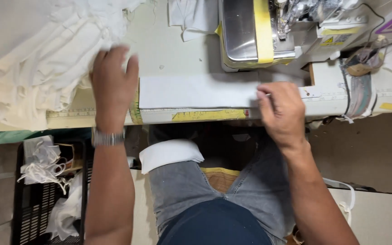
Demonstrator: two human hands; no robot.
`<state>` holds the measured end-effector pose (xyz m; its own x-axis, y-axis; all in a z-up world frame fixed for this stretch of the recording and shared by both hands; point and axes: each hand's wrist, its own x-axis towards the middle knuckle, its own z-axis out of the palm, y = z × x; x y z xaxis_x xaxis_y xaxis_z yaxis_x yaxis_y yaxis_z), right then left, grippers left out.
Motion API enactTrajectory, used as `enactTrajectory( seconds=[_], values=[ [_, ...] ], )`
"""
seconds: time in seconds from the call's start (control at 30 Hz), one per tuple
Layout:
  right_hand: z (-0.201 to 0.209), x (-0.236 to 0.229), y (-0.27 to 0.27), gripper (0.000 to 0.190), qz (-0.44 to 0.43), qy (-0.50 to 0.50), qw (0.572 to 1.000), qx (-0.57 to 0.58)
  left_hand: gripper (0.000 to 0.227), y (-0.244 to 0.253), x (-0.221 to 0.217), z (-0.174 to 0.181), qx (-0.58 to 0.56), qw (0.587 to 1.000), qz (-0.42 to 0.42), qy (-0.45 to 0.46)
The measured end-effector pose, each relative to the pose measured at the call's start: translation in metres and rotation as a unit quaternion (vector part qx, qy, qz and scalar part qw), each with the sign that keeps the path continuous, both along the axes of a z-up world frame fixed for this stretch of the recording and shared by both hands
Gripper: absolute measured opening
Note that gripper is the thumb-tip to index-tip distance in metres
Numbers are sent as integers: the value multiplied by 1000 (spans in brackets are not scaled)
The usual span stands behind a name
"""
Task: Trimming and finishing the edges of foam strips using an overlock sewing machine and scissors.
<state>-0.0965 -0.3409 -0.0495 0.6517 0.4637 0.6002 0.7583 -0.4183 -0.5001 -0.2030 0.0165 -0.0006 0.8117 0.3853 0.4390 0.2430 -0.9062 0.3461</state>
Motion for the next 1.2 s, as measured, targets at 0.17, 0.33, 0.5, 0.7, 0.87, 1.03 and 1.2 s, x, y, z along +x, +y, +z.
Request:
enactTrajectory(
  seconds=[0.17, 0.33, 0.5, 0.7, 0.87, 1.03, 1.2],
  values=[
    [3, 5, 37, 12, 14, -5, 985, -170, 28, -16, -47, -47, -22, 995, 80, 45],
    [7, 5, 44, 16, -20, 77, 956, -282, 15, -28, -51, -66, -44, 994, 98, 5],
    [12, 4, 48, 16, -36, 125, 942, -308, 8, -33, -50, -67, 33, 996, 68, -50],
    [17, 0, 48, 38, -29, 84, 942, -322, 9, -35, -37, -76, 110, 984, -46, -130],
    [17, 7, 43, 35, -23, 97, 952, -288, 8, -123, -33, 3, 12, 915, -336, -223],
    [-2, 28, 0, 16, 1, 77, 988, -133, 11, -104, -8, 81, -194, 901, -273, -276],
    [45, 34, -24, 31, -28, 441, 874, 202, 26, -76, 73, 44, -6, 944, -220, -246]
  ],
)
